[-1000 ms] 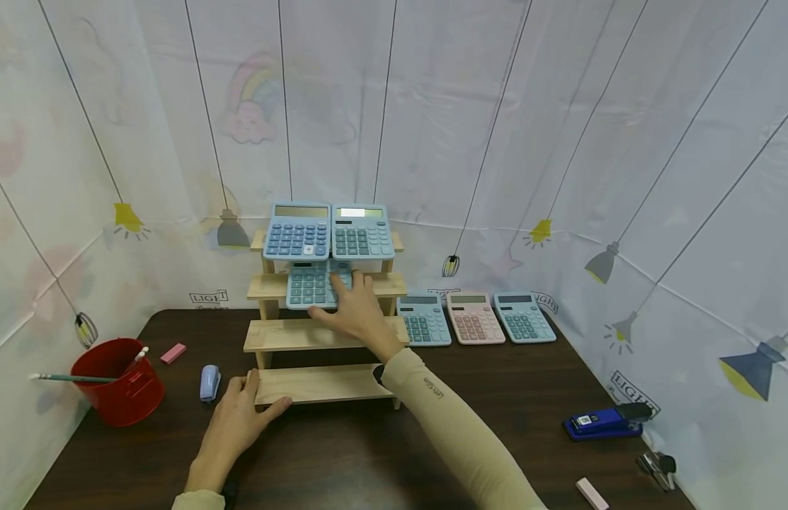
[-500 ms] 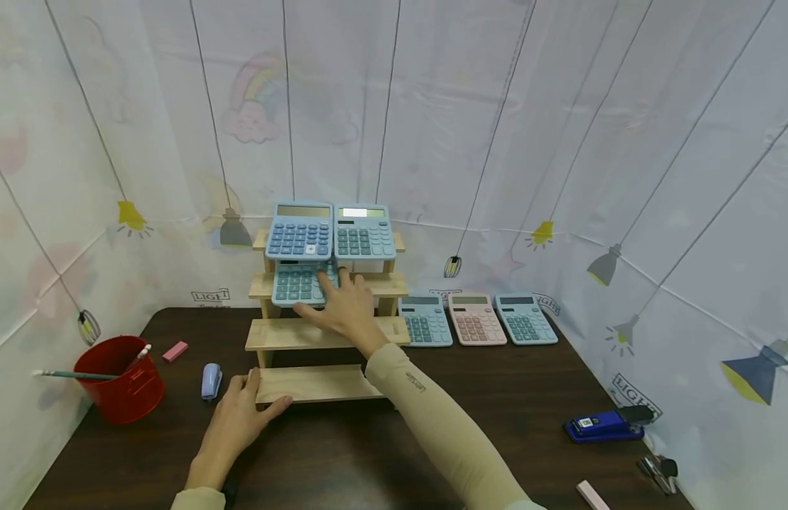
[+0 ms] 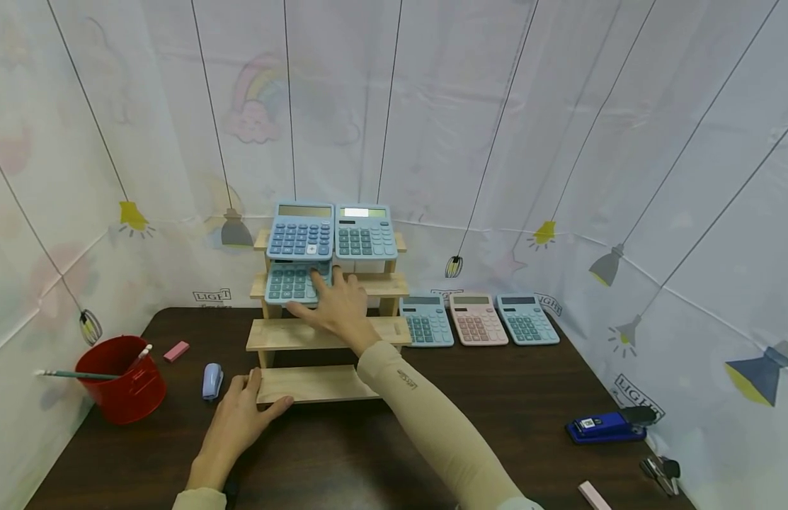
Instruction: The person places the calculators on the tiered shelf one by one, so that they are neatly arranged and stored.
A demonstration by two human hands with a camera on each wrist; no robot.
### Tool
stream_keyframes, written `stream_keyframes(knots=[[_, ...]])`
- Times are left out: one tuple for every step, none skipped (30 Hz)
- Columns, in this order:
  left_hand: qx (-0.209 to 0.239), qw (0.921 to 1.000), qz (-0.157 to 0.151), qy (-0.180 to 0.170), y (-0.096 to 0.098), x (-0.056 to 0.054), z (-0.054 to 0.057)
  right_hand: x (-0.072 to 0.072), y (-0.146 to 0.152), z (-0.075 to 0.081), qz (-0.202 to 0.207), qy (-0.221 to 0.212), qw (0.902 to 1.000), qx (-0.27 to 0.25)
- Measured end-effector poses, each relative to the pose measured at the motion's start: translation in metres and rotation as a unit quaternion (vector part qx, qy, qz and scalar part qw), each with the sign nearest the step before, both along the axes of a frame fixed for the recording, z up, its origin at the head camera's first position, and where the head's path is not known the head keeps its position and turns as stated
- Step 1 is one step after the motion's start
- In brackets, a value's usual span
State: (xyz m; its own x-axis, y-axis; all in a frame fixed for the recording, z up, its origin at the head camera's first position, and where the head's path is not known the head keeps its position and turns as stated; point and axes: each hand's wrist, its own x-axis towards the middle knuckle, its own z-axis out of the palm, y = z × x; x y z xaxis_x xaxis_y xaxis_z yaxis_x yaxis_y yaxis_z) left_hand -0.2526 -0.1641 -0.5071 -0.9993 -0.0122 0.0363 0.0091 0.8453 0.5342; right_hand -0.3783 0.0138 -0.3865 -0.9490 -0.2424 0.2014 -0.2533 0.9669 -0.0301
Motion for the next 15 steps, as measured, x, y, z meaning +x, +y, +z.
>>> stream_keyframes(knots=[[0.001,1.0,0.001,0.0,0.0,0.0,0.0,0.0,0.0,0.0,0.0,0.001,1.0,0.002],[0.001,1.0,0.001,-0.001,0.0,0.0,0.0,0.0,0.0,0.0,0.0,0.001,1.0,0.003],[0.001,1.0,0.001,-0.001,0.001,0.0,0.0,0.0,0.0,0.0,0.0,0.003,1.0,0.004],[0.001,1.0,0.002,-0.002,0.001,-0.001,0.0,0.0,0.001,0.0,0.0,0.004,1.0,0.003],[0.001,1.0,0.002,-0.002,0.001,-0.001,-0.001,0.001,0.001,0.0,0.001,0.006,1.0,0.003],[0.002,1.0,0.002,-0.002,0.001,-0.001,-0.001,0.002,0.002,0.0,0.002,0.009,1.0,0.003],[0.002,1.0,0.002,-0.003,0.001,-0.001,-0.001,0.003,0.003,-0.001,0.003,0.011,0.9999,0.002],[0.001,1.0,0.001,-0.003,0.001,-0.001,-0.001,0.005,0.004,-0.001,0.004,0.013,0.9999,0.001],[0.001,1.0,0.001,-0.003,0.002,-0.001,0.0,0.006,0.005,-0.001,0.006,0.015,0.9999,-0.001],[0.002,1.0,0.001,-0.004,0.002,-0.001,0.0,0.008,0.007,-0.001,0.007,0.015,0.9998,-0.005],[0.002,1.0,0.001,-0.004,0.002,-0.001,0.0,0.011,0.008,-0.002,0.01,0.015,0.9998,-0.01],[0.001,1.0,0.001,-0.005,0.002,0.0,0.001,0.013,0.01,-0.002,0.012,0.012,0.9997,-0.015],[0.001,1.0,0.001,-0.005,0.002,0.0,0.001,0.016,0.013,-0.003,0.014,0.008,0.9996,-0.021],[0.0,1.0,0.0,-0.005,0.001,0.0,0.002,0.019,0.016,-0.004,0.016,0.005,0.9995,-0.027],[-0.001,1.0,0.001,-0.006,0.001,0.001,0.002,0.022,0.019,-0.004,0.017,-0.001,0.9994,-0.031]])
